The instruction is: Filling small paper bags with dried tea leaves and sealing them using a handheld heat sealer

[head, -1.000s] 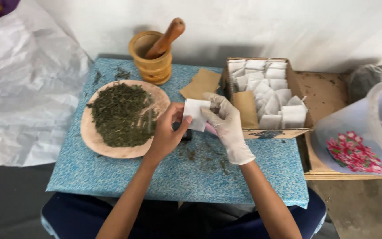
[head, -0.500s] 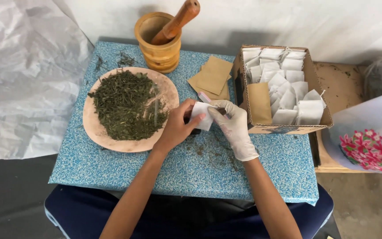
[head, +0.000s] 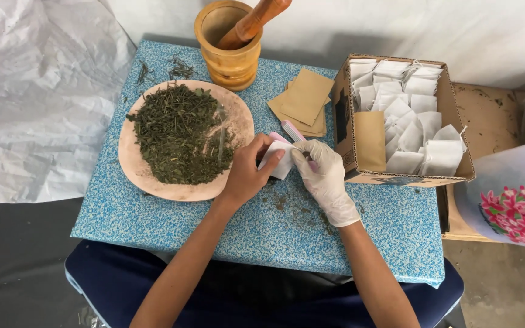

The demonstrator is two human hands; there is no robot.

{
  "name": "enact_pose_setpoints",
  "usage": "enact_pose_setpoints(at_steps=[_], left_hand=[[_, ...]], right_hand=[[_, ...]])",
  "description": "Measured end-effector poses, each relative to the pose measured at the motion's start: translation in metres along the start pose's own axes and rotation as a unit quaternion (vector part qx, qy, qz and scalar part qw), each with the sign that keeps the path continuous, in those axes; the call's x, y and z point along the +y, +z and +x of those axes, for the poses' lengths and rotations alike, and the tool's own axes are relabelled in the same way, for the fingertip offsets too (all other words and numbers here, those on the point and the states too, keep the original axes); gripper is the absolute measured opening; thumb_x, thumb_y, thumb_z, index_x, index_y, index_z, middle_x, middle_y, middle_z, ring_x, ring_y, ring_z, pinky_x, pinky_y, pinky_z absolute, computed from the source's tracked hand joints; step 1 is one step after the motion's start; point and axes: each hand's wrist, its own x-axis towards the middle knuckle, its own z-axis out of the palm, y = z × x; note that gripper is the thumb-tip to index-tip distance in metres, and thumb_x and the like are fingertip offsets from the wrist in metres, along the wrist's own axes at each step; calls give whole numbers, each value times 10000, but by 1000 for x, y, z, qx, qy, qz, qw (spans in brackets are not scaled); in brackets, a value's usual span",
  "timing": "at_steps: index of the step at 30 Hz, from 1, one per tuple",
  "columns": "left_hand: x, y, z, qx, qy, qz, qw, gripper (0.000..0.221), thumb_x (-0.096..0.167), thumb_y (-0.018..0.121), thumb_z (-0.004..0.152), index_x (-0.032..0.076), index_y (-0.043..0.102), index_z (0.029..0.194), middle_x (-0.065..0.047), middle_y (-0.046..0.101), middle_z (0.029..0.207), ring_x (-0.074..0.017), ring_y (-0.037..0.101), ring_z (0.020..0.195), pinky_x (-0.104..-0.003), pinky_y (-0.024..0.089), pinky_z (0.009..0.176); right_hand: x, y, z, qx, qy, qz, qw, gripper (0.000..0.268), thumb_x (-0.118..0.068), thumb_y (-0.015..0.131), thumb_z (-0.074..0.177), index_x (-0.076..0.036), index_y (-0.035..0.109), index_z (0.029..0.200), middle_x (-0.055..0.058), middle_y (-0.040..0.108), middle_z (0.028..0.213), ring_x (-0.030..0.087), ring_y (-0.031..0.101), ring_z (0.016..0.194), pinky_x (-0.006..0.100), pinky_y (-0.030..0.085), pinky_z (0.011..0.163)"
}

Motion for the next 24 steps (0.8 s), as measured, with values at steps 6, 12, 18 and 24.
enact_pose_setpoints(at_steps=[6, 12, 18, 24], left_hand=[[11, 0, 2, 2, 60, 96, 994, 252, 204, 621, 1122, 10, 717, 993, -177, 685, 651, -179, 573, 457, -287, 477, 463], [13, 1, 2, 18, 107, 140, 984, 213, 173, 649, 1105, 8, 739, 1005, -152, 680, 654, -206, 594, 471, -279, 471, 444], [-6, -1, -2, 63, 80, 118, 988, 341, 235, 459, 1184, 23, 693, 1056, -142, 600, 671, -187, 537, 489, -290, 441, 460], [4, 0, 0, 87, 70, 96, 989, 305, 253, 521, 1169, 29, 714, 1096, -124, 641, 692, -173, 555, 503, -291, 458, 470]], right_hand=[[11, 2, -3, 12, -49, -13, 999, 56, -109, 769, 999, -145, 807, 980, 85, 754, 831, 316, 721, 788, 387, 591, 719], [-9, -4, 0, 48, -39, 10, 998, 60, -55, 769, 1001, -109, 796, 1001, 100, 762, 855, 301, 730, 793, 390, 590, 734], [-27, -11, 1, 38, -58, 1, 998, 246, 13, 611, 1052, -14, 673, 1288, 201, 732, 1133, 411, 723, 1087, 490, 578, 972], [3, -5, 1, -18, -62, -101, 993, 523, -134, 688, 1045, -25, 540, 1534, 233, 659, 1329, 452, 646, 1264, 597, 531, 1082]])
